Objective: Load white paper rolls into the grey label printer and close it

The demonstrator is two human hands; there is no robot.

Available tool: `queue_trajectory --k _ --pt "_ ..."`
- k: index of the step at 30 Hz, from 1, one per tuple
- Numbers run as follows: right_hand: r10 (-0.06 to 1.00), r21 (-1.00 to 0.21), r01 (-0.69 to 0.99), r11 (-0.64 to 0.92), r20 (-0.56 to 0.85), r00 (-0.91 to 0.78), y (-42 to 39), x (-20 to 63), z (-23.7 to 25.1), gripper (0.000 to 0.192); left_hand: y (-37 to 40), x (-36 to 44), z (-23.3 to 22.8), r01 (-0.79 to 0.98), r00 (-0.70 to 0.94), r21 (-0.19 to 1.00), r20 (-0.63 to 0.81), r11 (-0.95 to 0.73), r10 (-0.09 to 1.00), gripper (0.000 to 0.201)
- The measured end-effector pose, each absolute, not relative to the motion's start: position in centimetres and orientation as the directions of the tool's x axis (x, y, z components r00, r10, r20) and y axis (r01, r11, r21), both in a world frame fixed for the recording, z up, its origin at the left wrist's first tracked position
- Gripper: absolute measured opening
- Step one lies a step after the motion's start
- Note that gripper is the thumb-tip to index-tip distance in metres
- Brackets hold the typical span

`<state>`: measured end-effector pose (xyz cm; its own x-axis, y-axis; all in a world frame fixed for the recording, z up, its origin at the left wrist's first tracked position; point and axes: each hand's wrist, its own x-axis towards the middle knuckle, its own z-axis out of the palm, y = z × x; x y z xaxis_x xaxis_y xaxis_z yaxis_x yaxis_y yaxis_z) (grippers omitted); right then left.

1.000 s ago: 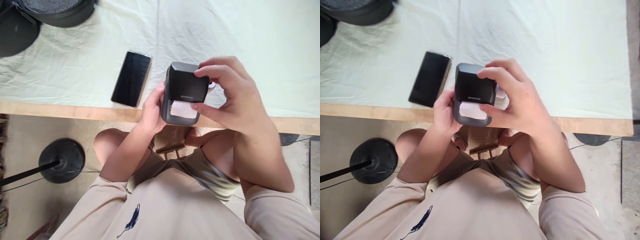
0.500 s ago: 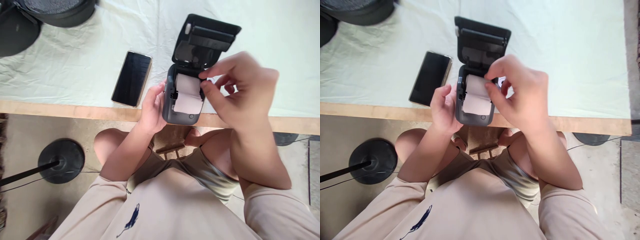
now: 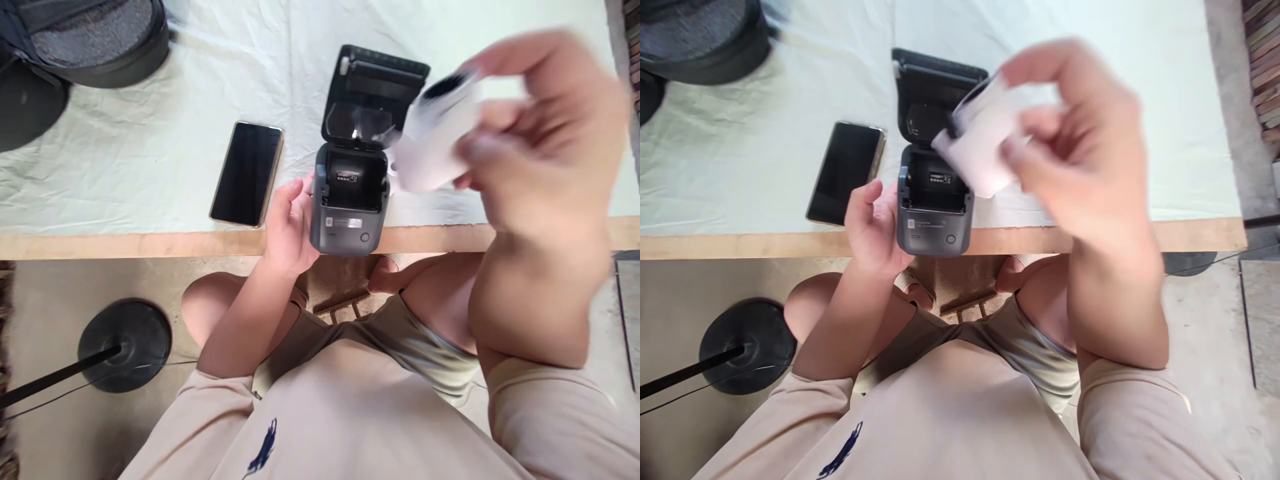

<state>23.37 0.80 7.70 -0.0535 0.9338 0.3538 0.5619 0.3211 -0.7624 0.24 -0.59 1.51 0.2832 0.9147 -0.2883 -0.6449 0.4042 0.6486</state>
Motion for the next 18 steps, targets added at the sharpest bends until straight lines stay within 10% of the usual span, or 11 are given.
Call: queue_trajectory --k 4,14,18 --pt "0.94 -0.947 0.236 0.217 0.268 0.213 2.3 26.9 6.1 0.026 -0.3 0.1 1.5 -0.653 0.251 0.643 -0.316 0.401 0.915 0.046" --pt "0.993 -0.626 0.778 0.044 0.115 0.036 4.0 30.4 0.4 0.041 -0.1 0.4 1.5 -0.676 0.172 0.643 -0.337 0.36 0.926 0.061" --pt "0.918 -0.555 0.792 0.256 0.395 -0.02 1.9 29.0 2.3 0.058 0.1 0.0 1.3 -0.669 0.143 0.67 -0.311 0.323 0.94 0.058"
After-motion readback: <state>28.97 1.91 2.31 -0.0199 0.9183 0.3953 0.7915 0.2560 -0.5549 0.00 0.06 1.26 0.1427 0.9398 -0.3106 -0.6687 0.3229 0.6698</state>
